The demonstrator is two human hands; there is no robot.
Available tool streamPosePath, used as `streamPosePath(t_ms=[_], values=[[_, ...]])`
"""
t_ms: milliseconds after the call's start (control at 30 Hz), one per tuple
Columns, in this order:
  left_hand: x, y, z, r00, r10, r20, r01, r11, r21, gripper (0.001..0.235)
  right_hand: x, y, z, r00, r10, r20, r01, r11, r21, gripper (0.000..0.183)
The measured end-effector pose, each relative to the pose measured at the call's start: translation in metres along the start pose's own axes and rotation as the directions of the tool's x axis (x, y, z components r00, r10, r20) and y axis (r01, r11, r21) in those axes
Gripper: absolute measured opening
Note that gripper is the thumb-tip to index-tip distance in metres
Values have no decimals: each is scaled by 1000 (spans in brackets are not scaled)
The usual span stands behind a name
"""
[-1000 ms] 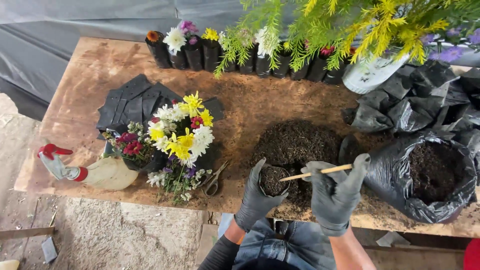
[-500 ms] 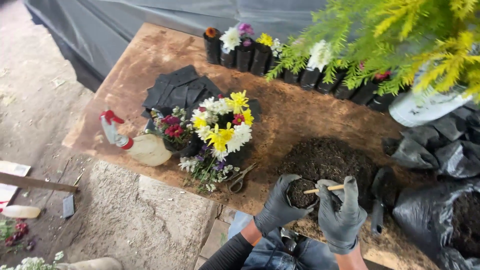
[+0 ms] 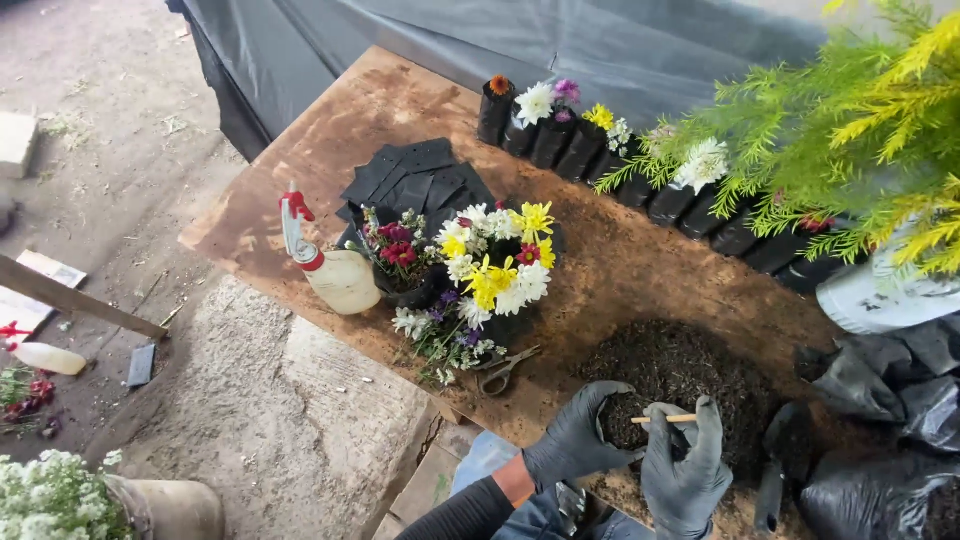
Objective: The person scoops soil from a large bag into a small black plastic pot using a wooden stick. They then place a white flower into the pot and add more soil around it, patting it down with gloved hands.
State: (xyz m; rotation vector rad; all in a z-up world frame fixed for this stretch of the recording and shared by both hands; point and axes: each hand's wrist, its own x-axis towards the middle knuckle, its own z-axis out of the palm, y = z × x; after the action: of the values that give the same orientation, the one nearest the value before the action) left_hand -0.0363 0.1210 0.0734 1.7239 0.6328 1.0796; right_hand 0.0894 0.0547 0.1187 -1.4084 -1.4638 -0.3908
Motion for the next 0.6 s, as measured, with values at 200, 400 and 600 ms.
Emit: streamPosePath(t_ms=[200, 400, 600], values=[[-1, 1, -4, 999, 32, 26, -31, 998, -53, 71, -4, 2, 1, 999, 33, 3, -33, 998, -58, 68], [1, -2, -2, 1000, -18, 13, 19, 1000, -16, 76, -12, 8, 1, 998, 55, -6, -55, 996, -70, 66], [-2, -7, 0, 999, 37, -10, -38, 998, -56, 86, 7, -10, -20, 1000, 5, -13, -5, 1000, 28, 96]])
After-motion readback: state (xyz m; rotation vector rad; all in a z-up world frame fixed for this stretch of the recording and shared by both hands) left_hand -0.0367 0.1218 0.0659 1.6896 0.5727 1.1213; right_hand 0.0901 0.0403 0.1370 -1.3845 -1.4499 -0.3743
